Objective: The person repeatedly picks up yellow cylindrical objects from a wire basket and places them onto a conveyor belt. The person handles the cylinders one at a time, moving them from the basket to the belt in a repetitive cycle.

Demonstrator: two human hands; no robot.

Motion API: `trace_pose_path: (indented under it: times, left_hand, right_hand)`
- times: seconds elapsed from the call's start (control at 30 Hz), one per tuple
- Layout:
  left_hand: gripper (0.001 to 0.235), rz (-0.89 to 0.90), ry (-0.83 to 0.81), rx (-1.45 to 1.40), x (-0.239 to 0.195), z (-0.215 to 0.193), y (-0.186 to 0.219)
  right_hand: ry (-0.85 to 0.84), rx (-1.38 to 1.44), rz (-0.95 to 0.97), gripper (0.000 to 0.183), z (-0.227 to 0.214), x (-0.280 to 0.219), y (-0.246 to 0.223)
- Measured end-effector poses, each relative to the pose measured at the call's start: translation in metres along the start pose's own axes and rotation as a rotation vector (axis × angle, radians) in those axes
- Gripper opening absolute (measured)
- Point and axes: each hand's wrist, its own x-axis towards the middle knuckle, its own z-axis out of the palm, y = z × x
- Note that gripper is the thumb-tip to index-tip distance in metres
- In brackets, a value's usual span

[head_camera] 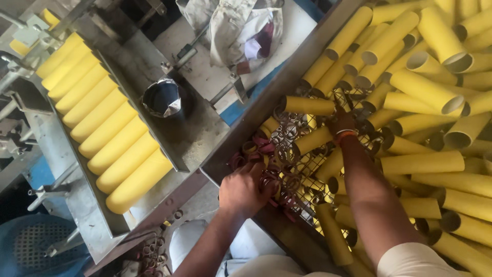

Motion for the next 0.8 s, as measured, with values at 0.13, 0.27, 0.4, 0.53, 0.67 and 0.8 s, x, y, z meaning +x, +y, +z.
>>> trace_pose_path:
  times: [0.13,0.27,0.4,0.53,0.67,0.8]
  left_hand:
    - [0.044,0.046,0.042,-0.029,-0.001,0.004,-0.001]
    - [0.042,0.165,0.195,-0.076,-0.005,0.008,-0.007]
    - [0.037,0.245,0.305,-0.194,-0.008,0.015,-0.012]
    - [0.036,0.326,0.349,-0.32,-0.015,0.014,-0.018]
    - [0.025,0.392,0.483,-0.88,-0.035,0.002,-0.03]
    - [0.014,0.409,0.689,-0.888,-0.077,-0.001,-0.053]
  right_hand:
    - [0.081,0.774,0.135,0.072,-0.028,-0.002,0.004]
    - [0.039,0.629,0.354,0.055,-0.065,-0.016,-0.02]
    - [0.411,0.496,-0.055,0.03,-0.122,-0.06,-0.037]
    - [0.474,0.445,-0.282,0.024,-0.219,-0.133,-0.057]
    - [0.39,0.954,-0.497,0.019,-0.293,-0.19,-0.122]
    - [0.234,1.233,-0.68,0.024,-0.306,-0.221,-0.209]
